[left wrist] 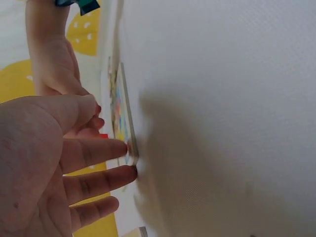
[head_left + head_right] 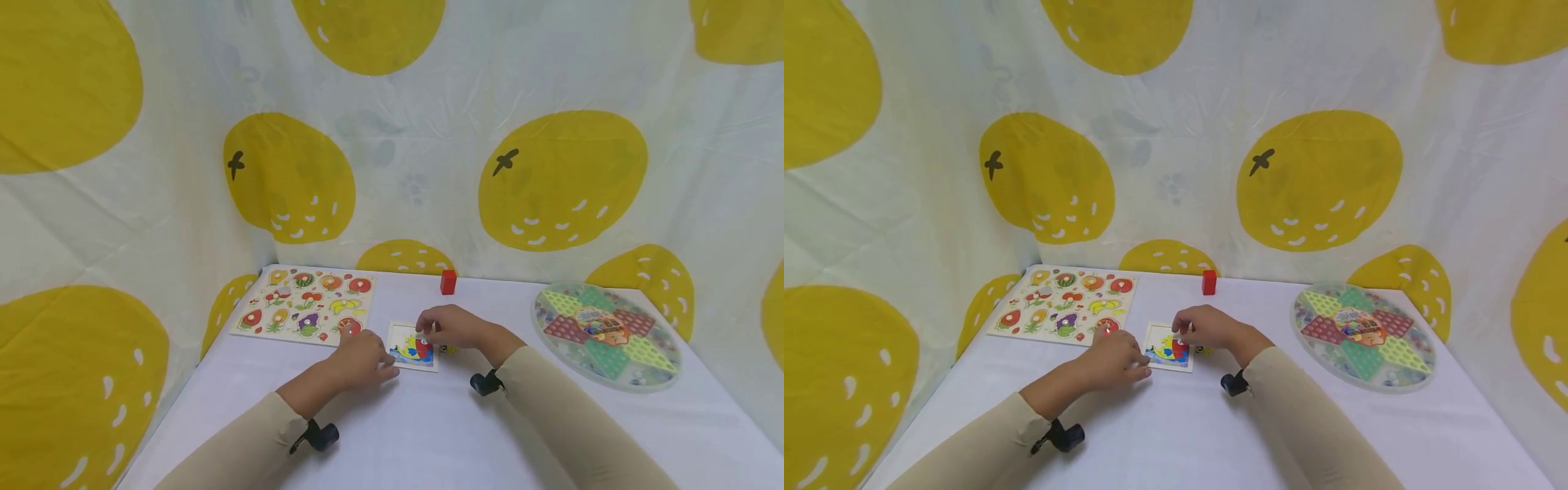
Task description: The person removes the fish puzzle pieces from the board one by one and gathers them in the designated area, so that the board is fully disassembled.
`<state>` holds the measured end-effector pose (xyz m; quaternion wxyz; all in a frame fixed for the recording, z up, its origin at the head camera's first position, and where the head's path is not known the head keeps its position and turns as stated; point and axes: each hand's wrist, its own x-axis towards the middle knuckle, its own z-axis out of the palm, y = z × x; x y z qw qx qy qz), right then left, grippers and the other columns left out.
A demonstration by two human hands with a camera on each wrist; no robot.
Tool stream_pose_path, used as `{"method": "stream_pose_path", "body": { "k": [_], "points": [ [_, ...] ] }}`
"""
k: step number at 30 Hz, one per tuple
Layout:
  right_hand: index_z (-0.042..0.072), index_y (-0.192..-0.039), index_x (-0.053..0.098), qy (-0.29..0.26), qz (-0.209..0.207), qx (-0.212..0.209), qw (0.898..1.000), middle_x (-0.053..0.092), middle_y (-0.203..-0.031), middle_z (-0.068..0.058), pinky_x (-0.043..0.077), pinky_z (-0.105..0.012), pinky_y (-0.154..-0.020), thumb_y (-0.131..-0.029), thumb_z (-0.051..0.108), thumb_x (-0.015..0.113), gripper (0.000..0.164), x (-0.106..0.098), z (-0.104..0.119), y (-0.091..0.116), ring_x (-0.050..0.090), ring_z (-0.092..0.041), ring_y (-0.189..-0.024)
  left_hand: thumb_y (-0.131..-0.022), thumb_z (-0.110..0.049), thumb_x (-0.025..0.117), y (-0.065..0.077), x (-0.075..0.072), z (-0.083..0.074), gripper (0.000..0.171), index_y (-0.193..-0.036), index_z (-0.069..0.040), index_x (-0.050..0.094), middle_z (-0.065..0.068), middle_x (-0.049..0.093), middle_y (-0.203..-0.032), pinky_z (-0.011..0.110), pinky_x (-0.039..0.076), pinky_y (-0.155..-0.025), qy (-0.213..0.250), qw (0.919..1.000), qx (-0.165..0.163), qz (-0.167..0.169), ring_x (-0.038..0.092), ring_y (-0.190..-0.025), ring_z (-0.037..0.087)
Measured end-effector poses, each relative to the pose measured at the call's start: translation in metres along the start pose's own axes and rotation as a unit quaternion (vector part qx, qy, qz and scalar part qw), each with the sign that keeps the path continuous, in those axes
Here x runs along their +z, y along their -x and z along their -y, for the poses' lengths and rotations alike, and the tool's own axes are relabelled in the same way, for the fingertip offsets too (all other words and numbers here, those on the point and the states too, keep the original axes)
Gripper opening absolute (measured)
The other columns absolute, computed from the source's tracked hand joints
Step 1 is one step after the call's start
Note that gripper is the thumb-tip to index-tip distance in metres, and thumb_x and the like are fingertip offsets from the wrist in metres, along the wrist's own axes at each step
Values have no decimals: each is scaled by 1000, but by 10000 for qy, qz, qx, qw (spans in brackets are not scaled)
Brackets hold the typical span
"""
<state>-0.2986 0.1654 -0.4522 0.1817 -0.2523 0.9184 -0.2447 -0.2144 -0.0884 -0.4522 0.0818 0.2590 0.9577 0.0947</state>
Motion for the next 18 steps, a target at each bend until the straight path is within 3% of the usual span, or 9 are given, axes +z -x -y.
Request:
{"method": "stream_pose_path", "body": {
  "k": [4,11,18],
  "points": [
    [28,-117,75,33,21,10,10000,68,-103,10,60,-30,-84,-98,23,81,21,2,2,-4,64,-15,-97,-98,-53,74,1,-4,0,35,-123,-29,83,-5,72,-115,63,33,-109,36,10000,80,-26,56,-121,17],
    [28,-122,77,253,27,-123,9996,69,-119,10,56,-38,-99,-98,23,80,25,9,5,-12,62,-14,-113,-99,-55,72,1,-3,-10,38,-131,-35,79,-1,67,-125,68,29,-112,-177,9994,299,23,52,-128,20],
    [28,-123,78,241,122,-106,9996,68,-121,9,57,-39,-98,-97,20,80,27,14,11,-12,61,-15,-114,-97,-57,72,2,2,-17,45,-139,-39,73,1,64,-127,66,29,-111,-374,9988,296,96,49,-128,21]
  ]
}}
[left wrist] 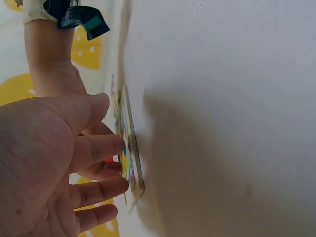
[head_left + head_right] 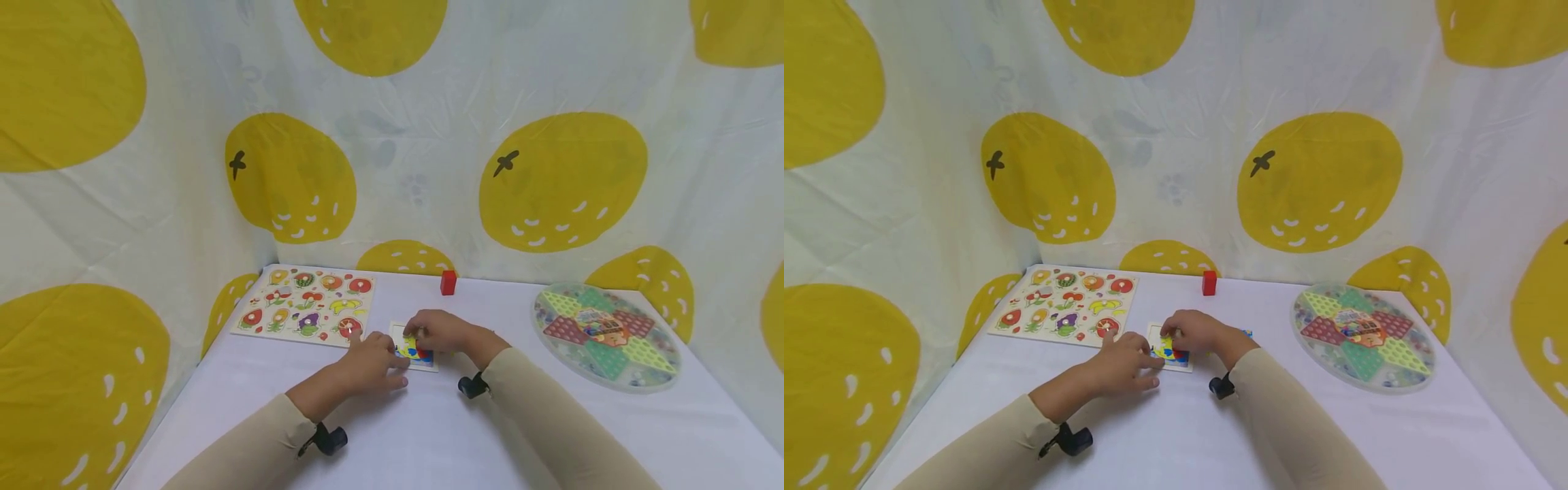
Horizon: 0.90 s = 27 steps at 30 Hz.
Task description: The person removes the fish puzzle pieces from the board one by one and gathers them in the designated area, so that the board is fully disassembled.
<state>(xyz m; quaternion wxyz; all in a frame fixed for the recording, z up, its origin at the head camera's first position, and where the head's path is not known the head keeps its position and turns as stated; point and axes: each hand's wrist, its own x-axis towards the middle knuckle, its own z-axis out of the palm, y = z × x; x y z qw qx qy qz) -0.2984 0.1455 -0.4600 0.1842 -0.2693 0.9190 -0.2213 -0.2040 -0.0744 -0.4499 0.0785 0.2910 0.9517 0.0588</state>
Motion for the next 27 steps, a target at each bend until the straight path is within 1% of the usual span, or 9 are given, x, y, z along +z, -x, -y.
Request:
{"method": "stream_pose_path", "body": {
  "k": [5,9,13,16,22,27],
  "points": [
    [26,-124,79,-95,-37,-212,9997,68,-118,9,55,-36,-97,-98,15,78,28,4,-1,0,61,-14,-109,-98,-58,71,0,4,0,44,-138,-40,73,-1,64,-123,66,30,-110,-124,9999,38,18,50,-125,21],
    [25,-124,80,63,-123,-317,9994,68,-116,10,53,-35,-97,-98,13,78,28,6,-3,-2,61,-13,-109,-98,-58,71,-3,7,0,44,-138,-39,74,-1,63,-120,67,30,-109,-104,9999,30,16,50,-123,19],
    [27,-121,81,258,-203,-275,9991,68,-115,12,53,-36,-100,-98,14,79,27,7,-4,-4,62,-14,-113,-97,-59,71,-6,8,-1,43,-135,-39,76,-1,63,-120,65,31,-107,-52,10000,-9,-1,48,-121,19],
    [29,-119,82,306,-227,-226,9990,68,-115,12,53,-37,-101,-97,15,80,26,9,-5,-4,62,-14,-115,-97,-59,72,-8,7,-2,42,-134,-40,77,-2,63,-120,65,33,-107,-27,10000,-57,34,48,-122,19],
    [30,-118,82,199,-232,-153,9994,68,-114,12,54,-35,-99,-97,14,81,26,8,-4,-5,62,-14,-114,-96,-60,73,-10,3,-3,42,-132,-40,77,-2,63,-118,69,31,-111,22,9998,-166,140,47,-126,21],
    [30,-118,81,172,-211,-171,9995,67,-114,12,53,-35,-99,-98,14,80,26,8,-4,-6,62,-14,-113,-96,-59,73,-11,3,-3,41,-131,-39,78,-1,63,-118,69,29,-111,50,9997,-201,158,47,-125,21]
  ]
}}
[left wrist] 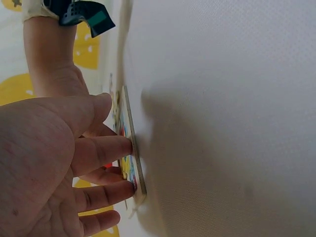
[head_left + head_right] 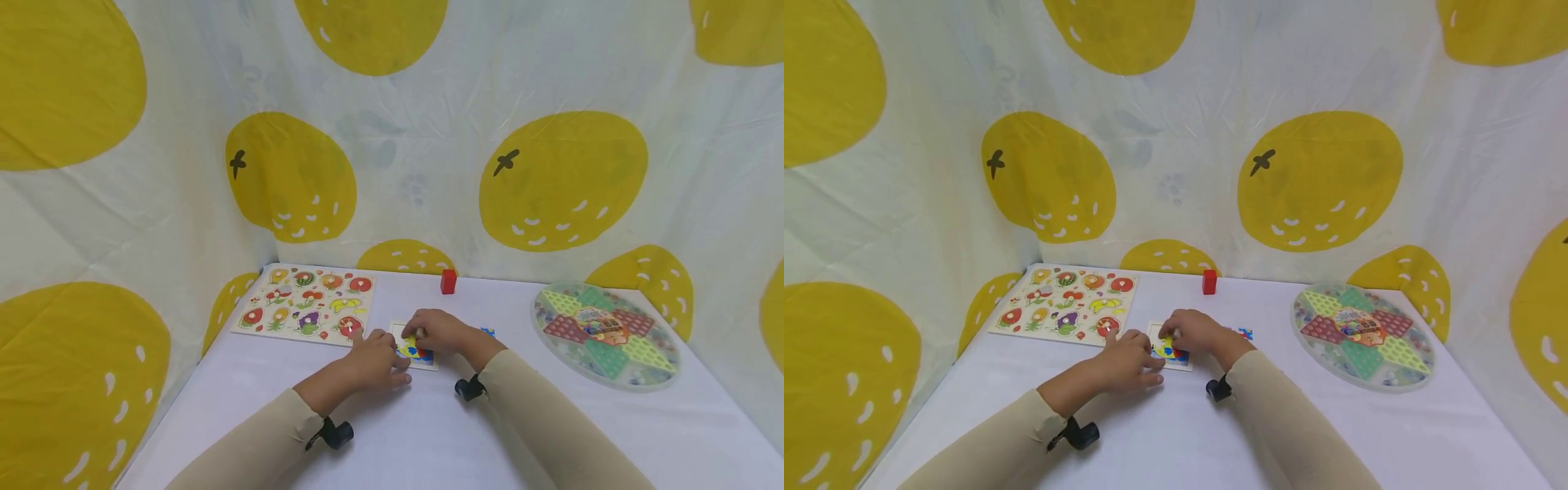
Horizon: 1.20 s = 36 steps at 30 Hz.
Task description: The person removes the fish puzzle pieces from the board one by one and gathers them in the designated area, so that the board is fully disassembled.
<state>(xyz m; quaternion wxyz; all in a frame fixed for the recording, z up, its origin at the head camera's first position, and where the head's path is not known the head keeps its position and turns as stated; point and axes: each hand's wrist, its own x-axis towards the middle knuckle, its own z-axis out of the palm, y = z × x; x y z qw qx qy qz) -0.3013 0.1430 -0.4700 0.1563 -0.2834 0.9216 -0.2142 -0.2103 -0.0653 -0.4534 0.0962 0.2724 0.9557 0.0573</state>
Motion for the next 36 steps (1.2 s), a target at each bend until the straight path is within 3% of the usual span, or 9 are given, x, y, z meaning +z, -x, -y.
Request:
{"method": "stream_pose_path", "body": {
  "k": [15,19,29,36],
  "points": [
    [30,-118,82,76,25,143,9999,69,-118,11,53,-44,-100,-97,13,80,28,-5,6,3,61,-17,-117,-97,-58,72,2,3,0,42,-134,-39,77,0,64,-123,70,30,-113,110,9999,-29,-75,48,-127,21],
    [30,-116,81,-148,-2,322,9994,69,-118,9,52,-46,-102,-96,10,80,28,-3,7,3,62,-18,-116,-98,-58,71,4,2,-3,42,-134,-38,77,1,64,-128,72,27,-114,87,9999,-67,-104,48,-129,23],
    [34,-111,76,-331,-131,481,9982,65,-110,9,55,-41,-98,-94,8,81,31,2,5,2,60,-17,-104,-98,-57,72,7,3,-5,42,-133,-35,77,1,64,-125,72,27,-114,88,9998,-118,-115,49,-128,23],
    [35,-111,75,15,-276,423,9987,68,-118,10,43,-58,-108,-95,11,81,29,3,8,3,58,-20,-120,-98,-57,72,5,4,-2,43,-134,-35,77,2,64,-124,73,28,-113,127,9999,-67,-92,49,-126,23]
  ]
}}
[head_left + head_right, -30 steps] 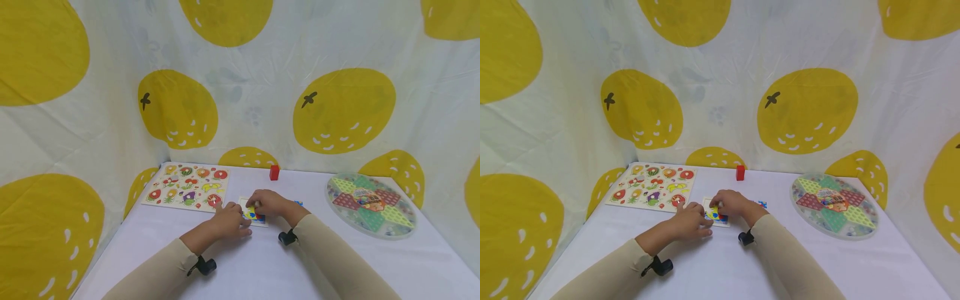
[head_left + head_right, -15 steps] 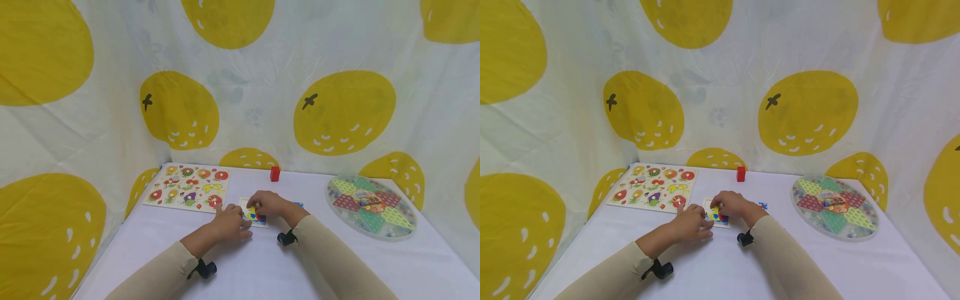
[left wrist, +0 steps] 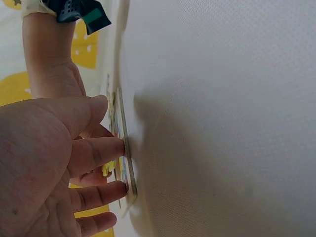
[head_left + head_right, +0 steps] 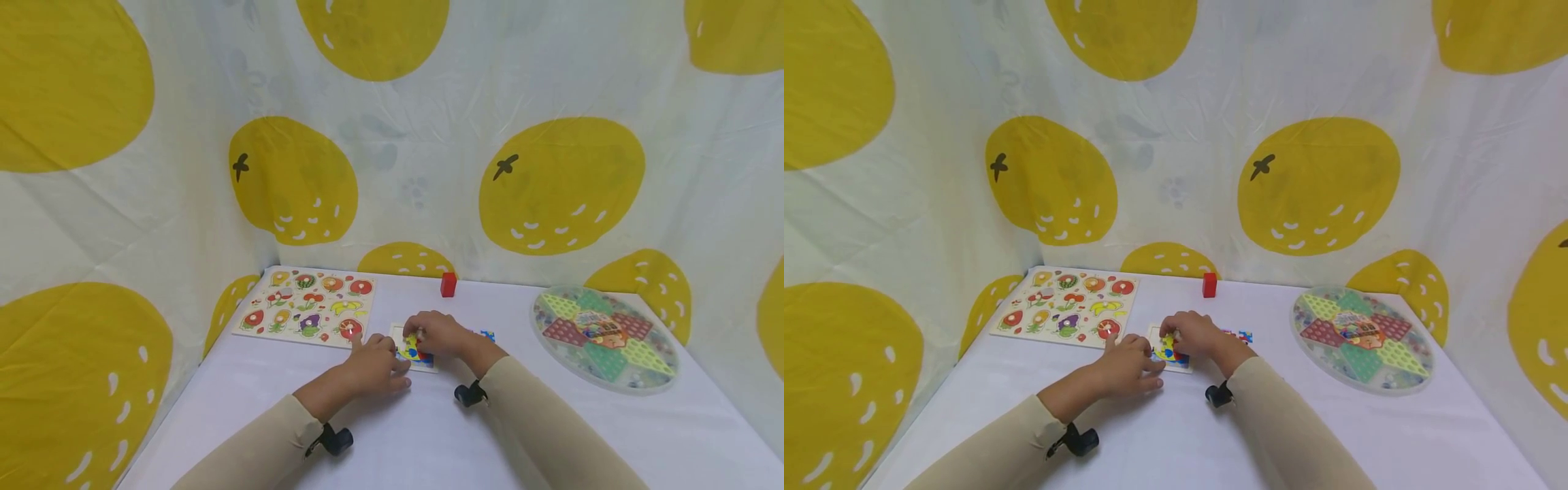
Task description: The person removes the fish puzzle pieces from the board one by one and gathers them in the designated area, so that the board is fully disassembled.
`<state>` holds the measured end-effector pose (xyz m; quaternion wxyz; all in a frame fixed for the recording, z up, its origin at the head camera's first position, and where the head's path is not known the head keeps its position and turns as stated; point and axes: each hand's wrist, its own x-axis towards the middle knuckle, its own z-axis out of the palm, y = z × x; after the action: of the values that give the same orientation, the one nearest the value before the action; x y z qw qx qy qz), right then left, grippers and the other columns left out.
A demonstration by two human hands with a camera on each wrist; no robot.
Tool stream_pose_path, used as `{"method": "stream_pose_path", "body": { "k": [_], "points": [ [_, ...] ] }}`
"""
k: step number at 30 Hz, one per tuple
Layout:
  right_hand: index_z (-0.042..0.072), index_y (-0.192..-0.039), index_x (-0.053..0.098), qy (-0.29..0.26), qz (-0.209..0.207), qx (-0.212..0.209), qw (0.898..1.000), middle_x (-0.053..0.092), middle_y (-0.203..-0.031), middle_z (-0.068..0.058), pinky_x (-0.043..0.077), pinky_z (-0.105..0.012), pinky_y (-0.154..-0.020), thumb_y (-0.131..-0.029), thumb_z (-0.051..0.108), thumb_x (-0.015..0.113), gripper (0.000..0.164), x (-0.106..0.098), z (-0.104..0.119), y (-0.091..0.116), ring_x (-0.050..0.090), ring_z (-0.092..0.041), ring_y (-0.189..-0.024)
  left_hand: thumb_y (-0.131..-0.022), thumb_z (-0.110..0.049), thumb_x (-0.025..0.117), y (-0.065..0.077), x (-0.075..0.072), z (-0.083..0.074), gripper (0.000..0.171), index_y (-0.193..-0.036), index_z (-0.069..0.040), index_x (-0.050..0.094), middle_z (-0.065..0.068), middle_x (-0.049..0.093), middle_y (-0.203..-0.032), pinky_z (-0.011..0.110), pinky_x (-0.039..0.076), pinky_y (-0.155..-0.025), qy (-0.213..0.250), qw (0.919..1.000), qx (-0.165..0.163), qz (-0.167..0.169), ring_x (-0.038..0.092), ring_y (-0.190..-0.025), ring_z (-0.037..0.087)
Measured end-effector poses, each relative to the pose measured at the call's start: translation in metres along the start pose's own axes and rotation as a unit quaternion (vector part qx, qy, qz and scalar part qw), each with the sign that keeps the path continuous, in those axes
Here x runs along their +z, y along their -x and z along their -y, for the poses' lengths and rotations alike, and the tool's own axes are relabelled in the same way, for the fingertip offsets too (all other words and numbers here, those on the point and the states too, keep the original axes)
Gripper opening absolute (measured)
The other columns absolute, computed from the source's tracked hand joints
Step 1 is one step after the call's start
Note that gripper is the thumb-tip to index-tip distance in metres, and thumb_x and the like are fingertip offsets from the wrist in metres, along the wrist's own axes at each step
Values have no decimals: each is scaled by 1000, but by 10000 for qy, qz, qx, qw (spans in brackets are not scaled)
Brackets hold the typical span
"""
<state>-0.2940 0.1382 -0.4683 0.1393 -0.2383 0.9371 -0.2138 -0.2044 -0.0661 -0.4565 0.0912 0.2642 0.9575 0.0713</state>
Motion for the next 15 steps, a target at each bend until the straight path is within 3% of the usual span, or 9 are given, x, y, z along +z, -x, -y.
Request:
{"method": "stream_pose_path", "body": {
  "k": [5,11,15],
  "points": [
    [35,-113,75,48,-50,-12,10000,70,-119,13,42,-60,-110,-95,13,81,29,1,-1,1,58,-20,-123,-97,-56,73,1,-1,0,42,-133,-35,78,2,65,-124,72,29,-112,60,10000,-7,-2,50,-125,23],
    [29,-112,76,-455,-113,-87,9989,70,-110,11,55,-44,-102,-98,12,77,22,-4,1,6,63,-16,-111,-96,-56,75,2,-3,-1,42,-132,-35,78,2,64,-123,72,28,-113,88,10000,-37,-5,50,-125,22],
    [25,-111,75,-621,-151,-224,9977,69,-104,10,57,-38,-96,-100,12,75,17,-5,1,8,63,-13,-102,-95,-56,75,3,-3,-1,43,-132,-34,78,1,64,-121,73,27,-114,112,9999,-52,-11,50,-124,21]
  ]
}}
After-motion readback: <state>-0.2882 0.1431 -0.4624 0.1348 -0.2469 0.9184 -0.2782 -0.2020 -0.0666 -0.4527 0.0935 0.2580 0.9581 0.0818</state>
